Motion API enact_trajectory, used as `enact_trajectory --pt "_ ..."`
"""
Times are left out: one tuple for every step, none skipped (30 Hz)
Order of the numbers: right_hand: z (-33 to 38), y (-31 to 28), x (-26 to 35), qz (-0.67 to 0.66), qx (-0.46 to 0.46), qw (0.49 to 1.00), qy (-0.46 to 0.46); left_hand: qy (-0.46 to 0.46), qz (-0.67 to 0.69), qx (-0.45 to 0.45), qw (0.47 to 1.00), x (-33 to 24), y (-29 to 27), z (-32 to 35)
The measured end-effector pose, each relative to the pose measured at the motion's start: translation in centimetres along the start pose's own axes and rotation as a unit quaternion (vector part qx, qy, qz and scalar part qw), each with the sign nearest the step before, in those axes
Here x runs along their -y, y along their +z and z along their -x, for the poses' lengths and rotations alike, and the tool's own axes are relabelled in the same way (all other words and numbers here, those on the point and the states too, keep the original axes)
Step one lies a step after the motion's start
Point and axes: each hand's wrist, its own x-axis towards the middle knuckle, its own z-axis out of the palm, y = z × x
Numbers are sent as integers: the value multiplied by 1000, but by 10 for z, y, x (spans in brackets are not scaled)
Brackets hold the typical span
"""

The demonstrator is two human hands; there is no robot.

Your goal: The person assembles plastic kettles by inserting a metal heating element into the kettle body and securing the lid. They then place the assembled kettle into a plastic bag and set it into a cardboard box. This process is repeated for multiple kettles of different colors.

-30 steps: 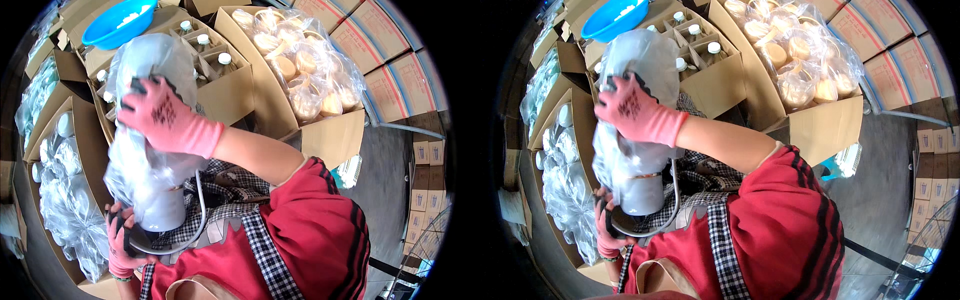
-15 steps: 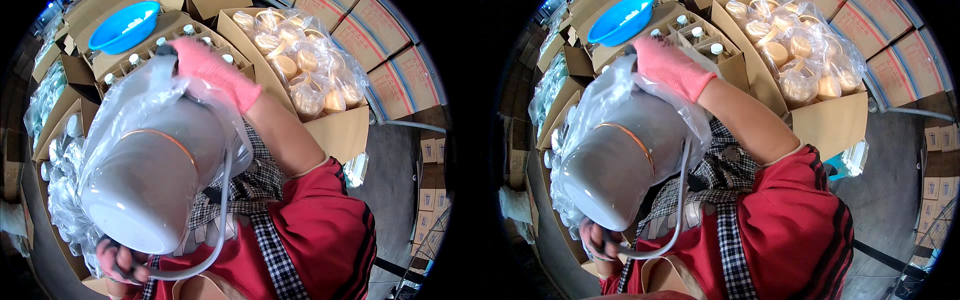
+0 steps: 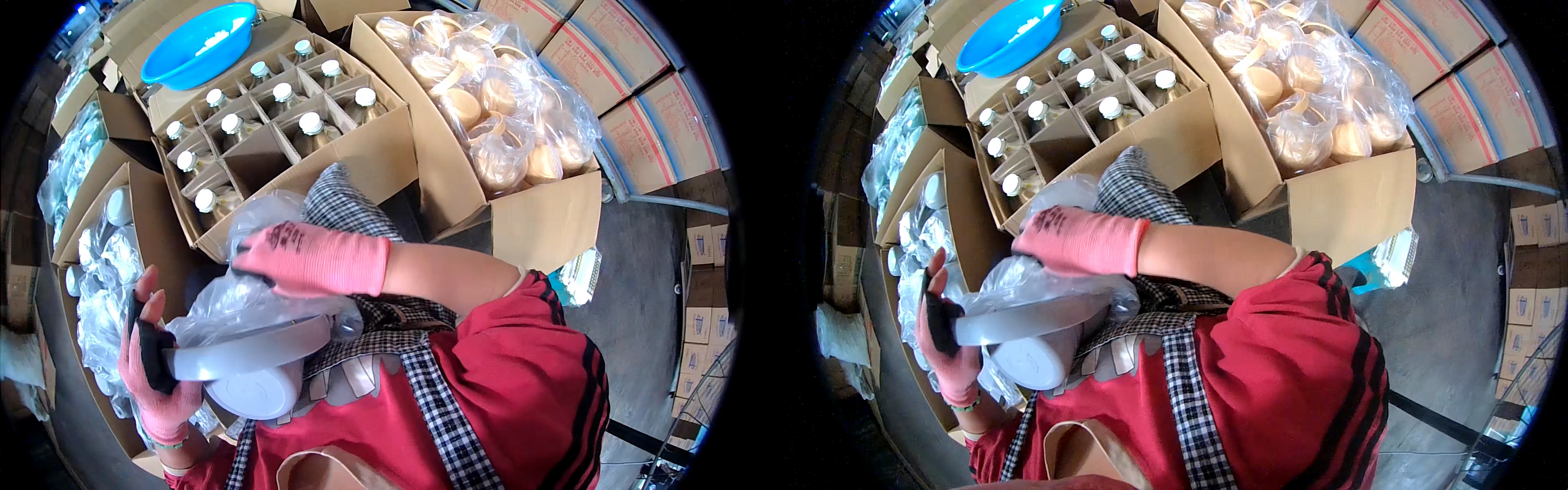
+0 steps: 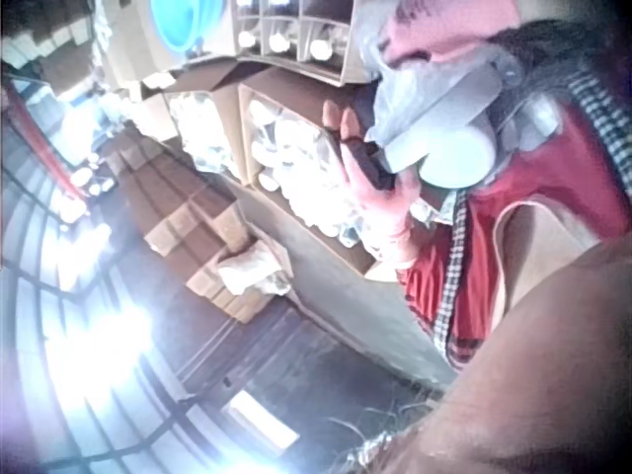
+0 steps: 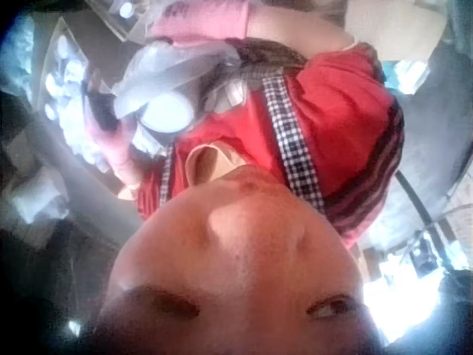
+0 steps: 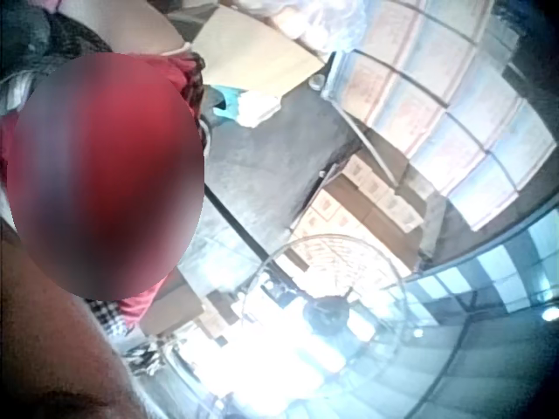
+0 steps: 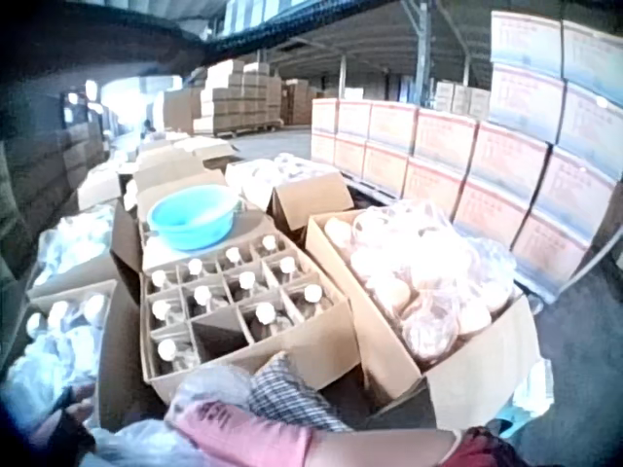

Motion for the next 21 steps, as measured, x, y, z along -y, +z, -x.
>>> enact_trajectory --pt "-2 -5 7 -49 -40 998 -26 -14 14 34 999 -4 -2 -6" --pt "-4 -7 11 -65 -54 995 -46 -28 27 68 997 -8 -2 -11" --pt "-6 -8 14 -81 -69 992 -65 -72 87 119 986 -18 -4 -21" --pt "-10 -8 17 -214 -122 965 -89 -113 142 173 968 -19 -5 -29" --pt "-11 -13 21 -260 -113 956 -80 -158 192 221 943 -20 -4 -37" --pt "-13 -24 21 -306 -104 940 -113 -206 232 264 913 -20 -4 -45" --pt "-10 -38 19 -349 -99 921 -140 -195 198 317 907 -14 -5 -52" --pt "-6 -52 14 -406 -83 905 -95 -182 160 368 898 -10 -6 -58" --pt "7 -68 -2 -457 -69 885 -46 -161 124 419 885 -4 -6 -64" --pt "19 -82 -19 -491 -189 851 1 -74 95 384 915 0 -4 -63" --pt "37 -96 -54 -350 -329 868 122 -23 88 350 932 1 -1 -64" --pt "63 -106 -97 -265 -433 828 241 24 75 312 947 1 2 -65" --pt "91 -118 -139 -195 -514 751 365 17 43 255 966 7 5 -55" --pt "134 -127 -174 -17 -449 751 484 -2 67 302 951 11 2 -60" --pt "193 -120 -228 92 -443 660 600 -14 92 352 931 16 1 -66" --pt "230 -120 -247 101 -382 652 647 -22 92 357 929 23 3 -65" --pt "242 -113 -255 70 -376 690 614 2 76 318 945 23 4 -61" --pt "250 -105 -256 36 -368 727 579 -12 82 307 948 22 5 -59" --pt "256 -101 -259 3 -358 760 542 -27 88 297 951 21 7 -61" --pt "246 -99 -262 -76 -374 731 566 -20 87 313 945 20 7 -66" --pt "224 -99 -262 -152 -387 695 586 -11 87 331 940 18 8 -74"
